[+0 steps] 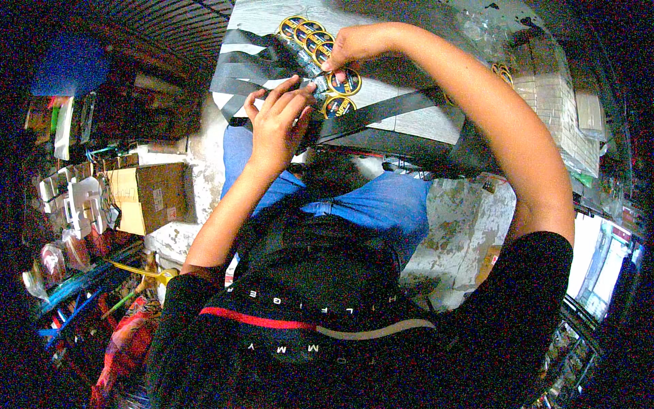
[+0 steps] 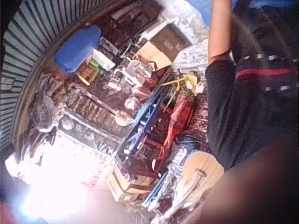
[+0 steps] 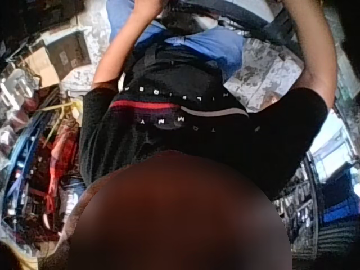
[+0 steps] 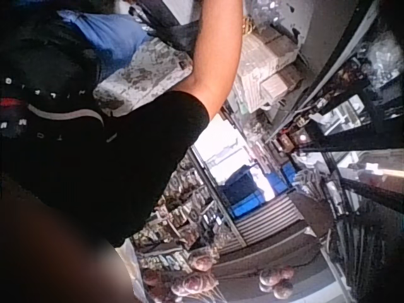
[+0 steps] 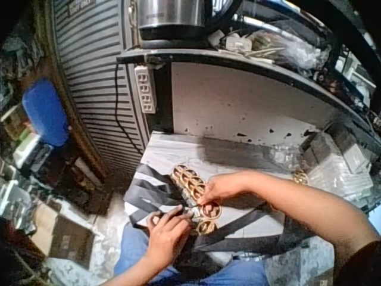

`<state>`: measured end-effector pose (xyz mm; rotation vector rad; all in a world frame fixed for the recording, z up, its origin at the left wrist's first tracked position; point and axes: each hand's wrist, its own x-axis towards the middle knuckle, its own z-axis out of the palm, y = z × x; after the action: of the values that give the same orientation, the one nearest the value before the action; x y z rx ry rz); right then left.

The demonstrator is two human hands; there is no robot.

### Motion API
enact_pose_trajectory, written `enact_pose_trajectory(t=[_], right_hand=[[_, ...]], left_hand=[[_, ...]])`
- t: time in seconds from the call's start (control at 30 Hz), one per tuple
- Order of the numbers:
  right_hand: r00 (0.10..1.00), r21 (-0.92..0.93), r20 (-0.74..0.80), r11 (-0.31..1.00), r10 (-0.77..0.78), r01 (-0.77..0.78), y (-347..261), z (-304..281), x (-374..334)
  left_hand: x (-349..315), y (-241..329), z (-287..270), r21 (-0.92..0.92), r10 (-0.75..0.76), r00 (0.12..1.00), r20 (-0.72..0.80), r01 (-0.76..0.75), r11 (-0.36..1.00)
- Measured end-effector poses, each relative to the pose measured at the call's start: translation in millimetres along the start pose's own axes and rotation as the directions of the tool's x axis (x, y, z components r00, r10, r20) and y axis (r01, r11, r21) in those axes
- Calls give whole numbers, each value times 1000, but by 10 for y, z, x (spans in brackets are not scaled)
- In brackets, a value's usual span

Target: The person sits on the floor and attaches circular metal rings to a black strap using a small tool. They repeatedly thread the rings through the strap and secure them, then move to a counter to continue the assembly.

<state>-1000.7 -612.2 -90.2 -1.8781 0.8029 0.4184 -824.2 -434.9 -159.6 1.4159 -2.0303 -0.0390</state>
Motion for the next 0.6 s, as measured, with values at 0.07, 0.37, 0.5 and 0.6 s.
enact_pose_trajectory(t=[0.07,0.37,0.5,0.6], right_hand=[[1000,18,-1,1000,-16,16,39,9,12],[973,-123,-229,992,-17,-11,142,36,-166],[784,-138,-610,990,-114,37,178,495,-439],[580,-216,-785,974,-216,70,241,847,-387]], left_hand=[[-2,7,6,-1,-5,1000,-11,5,1000],[-5,-9,8,1,10,999,-34,-10,1000],[-15,11,-1,-65,-21,996,-85,15,998],[-9,21,-14,26,14,989,-148,-10,1000]])
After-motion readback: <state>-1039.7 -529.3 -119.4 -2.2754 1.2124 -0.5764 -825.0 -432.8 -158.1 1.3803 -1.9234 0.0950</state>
